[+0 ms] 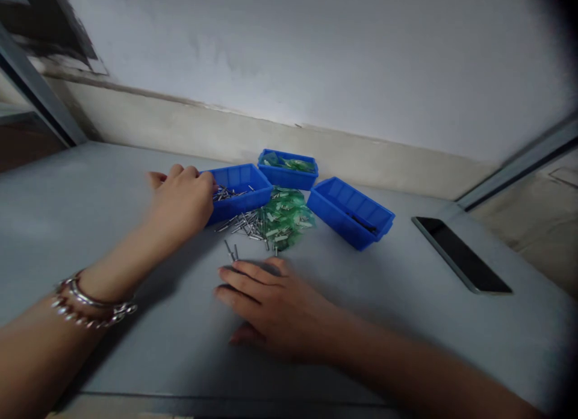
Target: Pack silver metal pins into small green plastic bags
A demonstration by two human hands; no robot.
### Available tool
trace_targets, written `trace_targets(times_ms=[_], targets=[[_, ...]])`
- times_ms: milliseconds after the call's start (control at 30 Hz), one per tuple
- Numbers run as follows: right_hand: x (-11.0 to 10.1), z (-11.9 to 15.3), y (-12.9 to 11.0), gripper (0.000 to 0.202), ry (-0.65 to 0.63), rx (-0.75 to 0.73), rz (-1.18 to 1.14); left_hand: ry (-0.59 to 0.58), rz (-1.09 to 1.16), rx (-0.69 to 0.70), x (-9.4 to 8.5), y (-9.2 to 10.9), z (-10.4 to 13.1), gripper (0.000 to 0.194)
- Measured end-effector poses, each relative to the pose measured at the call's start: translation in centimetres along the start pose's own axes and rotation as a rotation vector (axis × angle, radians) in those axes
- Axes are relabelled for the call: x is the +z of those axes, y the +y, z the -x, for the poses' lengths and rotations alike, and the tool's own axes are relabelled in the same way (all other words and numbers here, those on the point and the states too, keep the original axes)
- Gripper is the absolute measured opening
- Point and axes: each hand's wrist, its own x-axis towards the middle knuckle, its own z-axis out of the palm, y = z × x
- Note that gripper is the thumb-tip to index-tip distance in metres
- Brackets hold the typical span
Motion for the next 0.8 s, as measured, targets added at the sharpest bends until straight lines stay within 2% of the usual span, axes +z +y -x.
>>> trace_targets(times_ms=[167, 300, 567, 700, 800], targets=[[0.0, 0.0, 0.2, 0.048, 0.002, 0.020, -0.030, -0.034, -0.004, -0.019, 0.0, 0.0, -0.1, 0.041], [0.3, 0.0, 0.4, 0.045, 0.055, 0.039, -0.038, -0.059, 0.020, -0.001, -0.2, 0.1, -0.1, 0.036], [0.9, 0.1, 1.0, 0.024, 0.134, 0.074, -0.009, -0.035, 0.014, 0.010, 0.9, -0.3, 0.0, 0.032], [0.8, 0.2, 0.8, 0.034, 0.171, 0.104, 0.042, 0.026, 0.017, 0.044, 1.1, -0.7, 0.0, 0.028], [0.6, 0.1, 0.7, 0.041, 0.106, 0.091, 0.041, -0.018, 0.047, 0.088, 0.7, -0.9, 0.1, 0.028]])
